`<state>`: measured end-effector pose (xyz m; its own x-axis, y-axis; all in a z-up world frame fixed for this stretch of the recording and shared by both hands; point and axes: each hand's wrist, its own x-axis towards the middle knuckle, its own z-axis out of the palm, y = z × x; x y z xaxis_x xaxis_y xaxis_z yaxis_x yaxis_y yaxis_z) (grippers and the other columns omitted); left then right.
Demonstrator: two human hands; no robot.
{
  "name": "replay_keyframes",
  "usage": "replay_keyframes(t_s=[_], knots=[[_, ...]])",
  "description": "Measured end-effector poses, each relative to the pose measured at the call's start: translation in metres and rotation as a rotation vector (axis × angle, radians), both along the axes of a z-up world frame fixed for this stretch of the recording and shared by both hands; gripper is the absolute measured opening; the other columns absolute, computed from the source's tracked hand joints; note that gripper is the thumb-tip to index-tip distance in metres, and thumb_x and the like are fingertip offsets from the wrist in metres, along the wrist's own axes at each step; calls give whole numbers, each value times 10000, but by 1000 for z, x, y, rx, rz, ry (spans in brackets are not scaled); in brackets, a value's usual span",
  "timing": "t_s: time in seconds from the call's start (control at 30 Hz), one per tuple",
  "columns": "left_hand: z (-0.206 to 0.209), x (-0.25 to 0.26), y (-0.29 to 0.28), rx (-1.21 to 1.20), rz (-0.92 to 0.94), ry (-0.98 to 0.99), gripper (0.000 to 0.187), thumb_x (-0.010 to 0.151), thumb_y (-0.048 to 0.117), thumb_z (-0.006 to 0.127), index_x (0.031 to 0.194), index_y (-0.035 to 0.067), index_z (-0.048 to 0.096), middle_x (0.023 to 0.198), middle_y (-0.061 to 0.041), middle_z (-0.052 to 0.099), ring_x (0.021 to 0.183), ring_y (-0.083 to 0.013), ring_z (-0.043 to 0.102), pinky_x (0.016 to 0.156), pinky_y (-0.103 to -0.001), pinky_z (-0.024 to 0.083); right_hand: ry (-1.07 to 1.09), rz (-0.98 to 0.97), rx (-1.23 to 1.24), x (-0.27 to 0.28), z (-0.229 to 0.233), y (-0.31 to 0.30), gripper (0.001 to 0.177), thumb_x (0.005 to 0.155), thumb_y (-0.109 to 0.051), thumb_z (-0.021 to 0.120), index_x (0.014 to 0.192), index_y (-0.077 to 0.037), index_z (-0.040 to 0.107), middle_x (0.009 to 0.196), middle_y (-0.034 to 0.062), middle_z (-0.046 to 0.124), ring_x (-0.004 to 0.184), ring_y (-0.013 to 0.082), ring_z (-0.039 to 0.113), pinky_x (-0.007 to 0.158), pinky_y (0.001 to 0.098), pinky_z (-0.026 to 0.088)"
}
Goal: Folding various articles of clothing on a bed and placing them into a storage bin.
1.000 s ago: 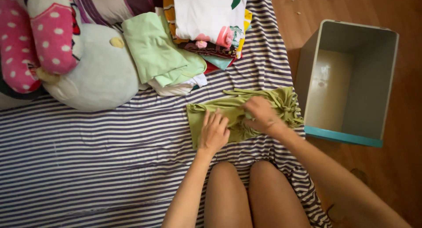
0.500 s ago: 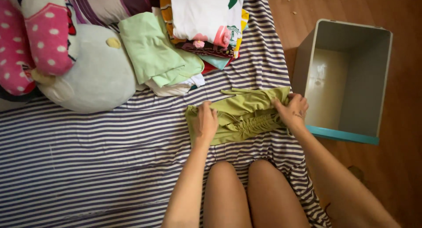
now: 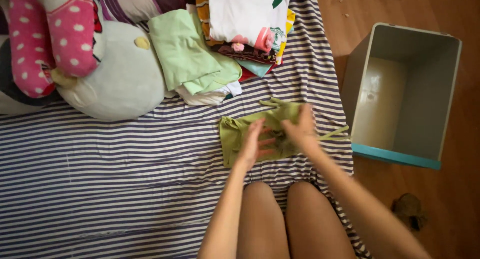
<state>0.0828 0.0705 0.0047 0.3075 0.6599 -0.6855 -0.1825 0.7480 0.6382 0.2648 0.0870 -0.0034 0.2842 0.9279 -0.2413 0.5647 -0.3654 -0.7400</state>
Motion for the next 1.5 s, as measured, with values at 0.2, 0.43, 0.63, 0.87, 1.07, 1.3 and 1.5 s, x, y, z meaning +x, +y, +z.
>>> replay_keyframes(t_s=[0.2, 0.43, 0.63, 0.87, 1.07, 1.3, 1.5], knots=[[3, -72, 14, -80, 73, -41, 891, 797, 734, 563, 1480, 168, 477, 1433, -186, 547, 1207, -357, 611, 881, -576, 585, 561, 298, -376, -95, 50, -3, 393, 906, -95, 604, 1296, -83, 654, 1062, 297, 732, 831, 330, 653, 700, 331, 541], [-86, -107, 0, 142, 126, 418, 641, 771, 211, 774, 1357, 58, 566, 1239, -208, 704, 995, -318, 736, 809, -467, 624, 352, 93, -254, -18, 2, 2, 383, 899, 23, 504, 1239, -74, 651, 1249, 84, 674, 1021, 207, 704, 812, 318, 623], [-79, -79, -24, 403, 198, 950, 857, 727, 253, 930, 1302, 12, 343, 1111, -225, 541, 884, -342, 642, 765, -482, 575, 154, 66, -337, 6, -61, -28, 453, 892, -218, 705, 1277, 4, 615, 1198, 183, 711, 1063, 263, 697, 925, 377, 576], [-116, -85, -55, 131, 51, 931, 663, 666, 124, 811, 1197, 58, 420, 1110, -173, 570, 1053, -319, 632, 902, -465, 568, 98, 48, -471, -16, -87, -51, 670, 861, -405, 796, 1276, 70, 568, 1151, 238, 699, 1013, 294, 705, 887, 379, 583], [-37, -97, -31, 317, -207, 1230, 639, 665, 109, 893, 1176, 69, 512, 1196, -172, 544, 1191, -354, 503, 1034, -538, 417, 152, 51, -390, -9, -118, -56, 563, 816, -362, 770, 1182, 50, 658, 1060, 195, 762, 929, 279, 746, 815, 377, 610], [-3, -29, 33, 810, -250, 804, 871, 734, -137, 677, 1536, 39, 386, 1537, -235, 364, 1382, -392, 475, 1099, -404, 494, -136, -14, -271, -11, -137, -100, 667, 821, -427, 948, 1186, 32, 630, 1141, 255, 594, 947, 360, 595, 800, 438, 534], [-50, 7, 70, 482, -620, 731, 956, 693, -35, 717, 1543, 222, 363, 1546, -212, 283, 1378, -402, 419, 1042, -422, 475, 663, -326, -616, -22, -116, -101, 437, 883, -219, 737, 1200, -55, 485, 1038, 165, 649, 722, 246, 661, 627, 402, 613]])
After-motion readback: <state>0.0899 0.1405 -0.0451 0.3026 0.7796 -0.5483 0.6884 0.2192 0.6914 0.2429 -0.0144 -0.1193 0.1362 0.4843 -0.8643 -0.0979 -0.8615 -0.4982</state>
